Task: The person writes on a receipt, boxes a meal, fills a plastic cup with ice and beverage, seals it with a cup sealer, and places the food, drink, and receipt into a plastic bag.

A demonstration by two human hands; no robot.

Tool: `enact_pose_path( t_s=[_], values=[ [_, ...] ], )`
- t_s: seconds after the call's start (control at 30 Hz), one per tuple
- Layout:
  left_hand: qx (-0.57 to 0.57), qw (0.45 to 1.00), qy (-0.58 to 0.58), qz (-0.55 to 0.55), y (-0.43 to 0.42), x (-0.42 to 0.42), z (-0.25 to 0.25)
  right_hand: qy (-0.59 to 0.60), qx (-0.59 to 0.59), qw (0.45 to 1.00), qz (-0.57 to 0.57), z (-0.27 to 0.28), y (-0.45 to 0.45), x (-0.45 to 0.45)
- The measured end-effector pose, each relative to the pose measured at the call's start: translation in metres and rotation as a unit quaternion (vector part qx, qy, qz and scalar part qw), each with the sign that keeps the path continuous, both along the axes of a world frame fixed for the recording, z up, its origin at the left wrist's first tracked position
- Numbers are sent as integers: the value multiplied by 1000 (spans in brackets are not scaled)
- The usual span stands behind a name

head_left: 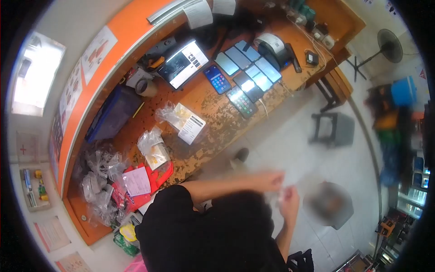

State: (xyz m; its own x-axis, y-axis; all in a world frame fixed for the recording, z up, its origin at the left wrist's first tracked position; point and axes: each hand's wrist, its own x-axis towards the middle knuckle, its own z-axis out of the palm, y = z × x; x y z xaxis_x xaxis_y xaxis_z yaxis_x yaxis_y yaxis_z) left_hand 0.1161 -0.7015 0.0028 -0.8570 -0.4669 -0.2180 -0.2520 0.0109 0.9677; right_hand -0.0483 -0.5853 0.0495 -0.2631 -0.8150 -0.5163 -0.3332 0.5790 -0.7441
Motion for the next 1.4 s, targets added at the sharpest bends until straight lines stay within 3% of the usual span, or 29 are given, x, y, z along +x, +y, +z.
enact_pose_path(
  t_s=[0.07,0.1,0.13,0.17,0.2,0.23,0.3,0.37,0.4,0.47,0.57,0.73,0.8,0.87,0.97,1.03,1.07,1.13,1.27,1.4],
  values=[
    [-70,993,-92,5,-49,34,1,-54,16,998,-38,-8,-3,-9],
    [-103,982,-154,34,-73,50,-21,37,-1,999,8,-27,5,-23],
    [-88,972,-156,149,-104,73,-37,128,-19,990,54,-39,13,-33],
    [-181,921,-202,278,-129,98,-48,126,-76,986,76,-44,19,-39],
    [-73,897,-266,345,-167,116,-2,125,-72,986,77,-41,22,-41],
    [-160,855,-306,387,-198,154,-58,87,-15,996,30,-31,22,-42],
    [-300,773,-361,425,-244,216,-70,48,49,998,-16,-30,32,-49],
    [-279,707,-488,428,-273,255,-97,70,-62,992,79,-38,45,-63],
    [-276,709,-491,425,-281,270,-106,69,-57,993,80,-36,46,-63],
    [-357,683,-491,406,-292,288,-116,89,93,991,25,-25,44,-61],
    [-286,703,-544,359,-305,289,-99,27,132,990,49,-14,31,-61],
    [-296,684,-606,279,-317,297,-94,-33,164,986,25,-9,26,-61],
    [-353,638,-605,320,-314,305,-94,-26,172,985,20,-8,29,-63],
    [-299,636,-606,373,-315,315,-84,9,158,987,10,-12,35,-68],
    [-343,603,-587,417,-306,324,-101,37,138,990,8,-23,43,-69],
    [-295,654,-591,369,-300,325,-122,14,150,989,4,-23,37,-62],
    [-296,654,-592,367,-295,320,-124,-5,160,987,2,-23,34,-60],
    [-271,712,-561,324,-282,286,-103,-10,164,986,-1,-28,39,-62],
    [-222,730,-543,350,-273,269,-95,-18,151,988,-10,-19,35,-55],
    [-239,706,-539,393,-275,282,-106,4,138,990,11,-31,52,-71]
  ],
)
